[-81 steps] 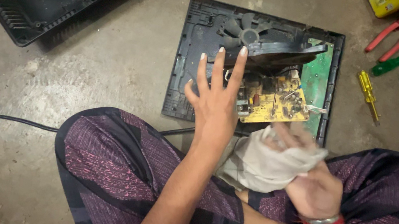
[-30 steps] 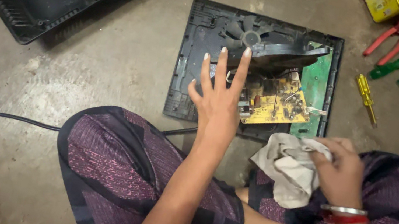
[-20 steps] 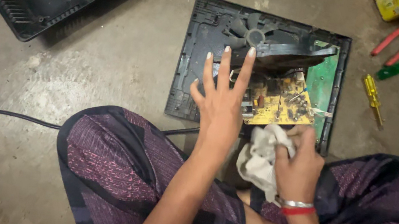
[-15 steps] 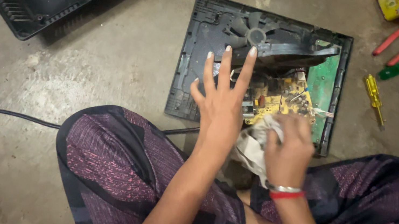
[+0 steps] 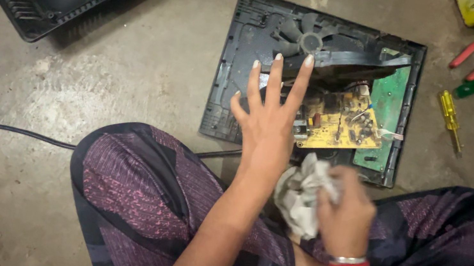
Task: The person sits on the floor and uses a screwdriver to work on the internal components of a disassembled electronic device. They then use a cloth to wipe the circuit board and other parts of the device.
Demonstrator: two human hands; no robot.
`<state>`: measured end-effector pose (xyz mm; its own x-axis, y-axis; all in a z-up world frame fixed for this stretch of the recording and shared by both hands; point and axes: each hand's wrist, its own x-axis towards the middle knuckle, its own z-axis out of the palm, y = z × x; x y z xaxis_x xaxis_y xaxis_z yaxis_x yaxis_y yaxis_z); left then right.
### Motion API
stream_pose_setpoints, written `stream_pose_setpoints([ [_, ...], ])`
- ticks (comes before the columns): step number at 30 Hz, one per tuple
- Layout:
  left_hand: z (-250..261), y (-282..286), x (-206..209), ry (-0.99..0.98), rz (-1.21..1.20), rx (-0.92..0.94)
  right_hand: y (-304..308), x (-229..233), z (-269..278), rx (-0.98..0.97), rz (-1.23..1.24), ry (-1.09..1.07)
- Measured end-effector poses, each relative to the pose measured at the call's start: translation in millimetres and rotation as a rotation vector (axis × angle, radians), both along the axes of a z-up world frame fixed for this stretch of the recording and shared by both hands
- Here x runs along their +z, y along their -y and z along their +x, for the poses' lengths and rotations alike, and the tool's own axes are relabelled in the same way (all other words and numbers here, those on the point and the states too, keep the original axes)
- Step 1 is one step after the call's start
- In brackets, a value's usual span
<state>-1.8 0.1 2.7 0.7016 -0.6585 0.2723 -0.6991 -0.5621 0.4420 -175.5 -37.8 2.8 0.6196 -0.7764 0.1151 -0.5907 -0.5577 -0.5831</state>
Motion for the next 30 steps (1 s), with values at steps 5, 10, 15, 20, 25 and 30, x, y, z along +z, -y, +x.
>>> stream_pose_setpoints([
  [5, 0, -1, 2, 0.001, -0.036, -0.004, 17, 11, 18, 0.036, -0.28, 0.203],
  [10, 2, 0, 3, -0.048, -0.037, -0.012, 10, -10, 42, 0.175, -0.331, 0.059],
  [15, 1, -1, 0, -0.032, -0.03, -0.007, 7, -21, 12, 0.233, -0.085, 0.06],
  [20, 0, -1, -1, -0.024, -0.052, -0.001, 57, -6, -58, -0.145, 0.223, 0.039],
  [25, 0, -1, -1, -0.015, -0.076, 0.008, 152, 12, -123, -0.055, 0.05, 0.356],
  [30, -1, 0, 0, 0.012, -0.052, 0.02, 224, 18, -109, -0.083, -0.047, 0.427],
])
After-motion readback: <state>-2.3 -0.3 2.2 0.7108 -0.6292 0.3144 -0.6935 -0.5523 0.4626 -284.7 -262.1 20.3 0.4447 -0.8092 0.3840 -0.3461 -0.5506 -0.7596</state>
